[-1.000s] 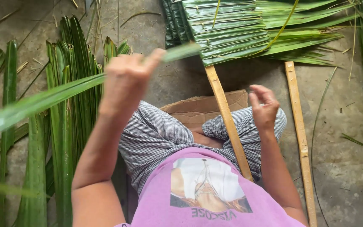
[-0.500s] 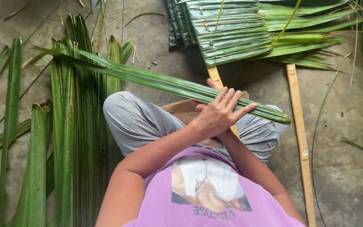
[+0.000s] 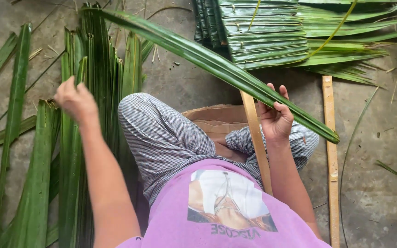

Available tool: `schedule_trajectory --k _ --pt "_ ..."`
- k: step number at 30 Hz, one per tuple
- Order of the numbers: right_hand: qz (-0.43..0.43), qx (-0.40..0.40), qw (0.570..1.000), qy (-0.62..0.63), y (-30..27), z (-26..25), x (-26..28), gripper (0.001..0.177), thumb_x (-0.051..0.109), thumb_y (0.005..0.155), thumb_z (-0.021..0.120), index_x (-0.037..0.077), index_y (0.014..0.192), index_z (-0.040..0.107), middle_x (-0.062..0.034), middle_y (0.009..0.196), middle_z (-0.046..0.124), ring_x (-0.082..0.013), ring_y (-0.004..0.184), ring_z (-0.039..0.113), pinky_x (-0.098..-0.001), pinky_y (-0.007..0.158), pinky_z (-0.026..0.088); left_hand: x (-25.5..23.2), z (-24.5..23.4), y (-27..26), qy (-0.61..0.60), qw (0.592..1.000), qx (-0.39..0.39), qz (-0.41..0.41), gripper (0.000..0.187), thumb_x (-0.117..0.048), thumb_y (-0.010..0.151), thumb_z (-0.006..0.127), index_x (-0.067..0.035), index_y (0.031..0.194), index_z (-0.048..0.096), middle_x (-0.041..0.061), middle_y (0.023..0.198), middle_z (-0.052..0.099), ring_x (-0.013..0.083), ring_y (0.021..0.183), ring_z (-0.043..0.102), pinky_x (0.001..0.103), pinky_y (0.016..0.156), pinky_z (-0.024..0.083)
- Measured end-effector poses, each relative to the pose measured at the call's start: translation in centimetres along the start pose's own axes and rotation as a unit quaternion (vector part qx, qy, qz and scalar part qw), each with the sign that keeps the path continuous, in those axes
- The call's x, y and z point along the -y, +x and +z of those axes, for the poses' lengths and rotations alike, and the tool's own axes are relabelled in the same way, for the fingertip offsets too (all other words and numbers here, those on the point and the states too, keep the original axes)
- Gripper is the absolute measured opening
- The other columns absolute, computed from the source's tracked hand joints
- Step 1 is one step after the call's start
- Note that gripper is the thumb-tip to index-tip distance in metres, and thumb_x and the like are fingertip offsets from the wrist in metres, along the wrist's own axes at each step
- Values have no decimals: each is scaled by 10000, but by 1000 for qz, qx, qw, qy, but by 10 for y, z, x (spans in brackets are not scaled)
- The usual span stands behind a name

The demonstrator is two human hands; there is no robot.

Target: Weaving palm leaves onto a wooden frame to create a thatched panel.

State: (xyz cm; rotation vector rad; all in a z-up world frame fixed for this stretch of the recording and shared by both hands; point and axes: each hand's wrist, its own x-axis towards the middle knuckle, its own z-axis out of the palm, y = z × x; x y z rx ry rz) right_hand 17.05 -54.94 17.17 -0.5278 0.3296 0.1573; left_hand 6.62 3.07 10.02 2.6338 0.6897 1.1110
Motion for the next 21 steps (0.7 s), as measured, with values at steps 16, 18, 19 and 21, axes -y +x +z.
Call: schedule_trajectory --k 16,18,19,21 --pt "10 -55 997 49 15 -20 -4 551 -86 846 578 80 1365 657 -233 1371 675 -406 1254 676 -603 1148 537 62 -24 -81 162 955 92 -230 308 -187 878 893 -64 1082 698 101 1034 678 363 989 679 528 867 514" --pt "7 -62 997 49 12 -19 -1 545 -85 845 583 76 1360 662 -228 1347 689 -407 1237 684 -597 1140 545 54 -22 -67 127 962 75 -230 287 -162 882 887 -95 1063 675 62 1001 689 334 942 713 492 826 560" --pt "4 -64 997 47 10 -19 0 543 -82 847 585 76 1360 663 -229 1343 692 -406 1234 686 -595 1135 550 49 -22 -58 39 976 72 -204 211 -132 916 873 -96 1045 710 83 924 715 355 888 721 480 803 560" --pt "3 -67 997 47 9 -21 2 541 -80 848 588 76 1361 663 -230 1339 694 -406 1231 688 -593 1129 555 40 -26 -37 -47 981 68 -175 137 -103 951 858 -97 1027 744 105 848 741 377 834 729 468 779 561"
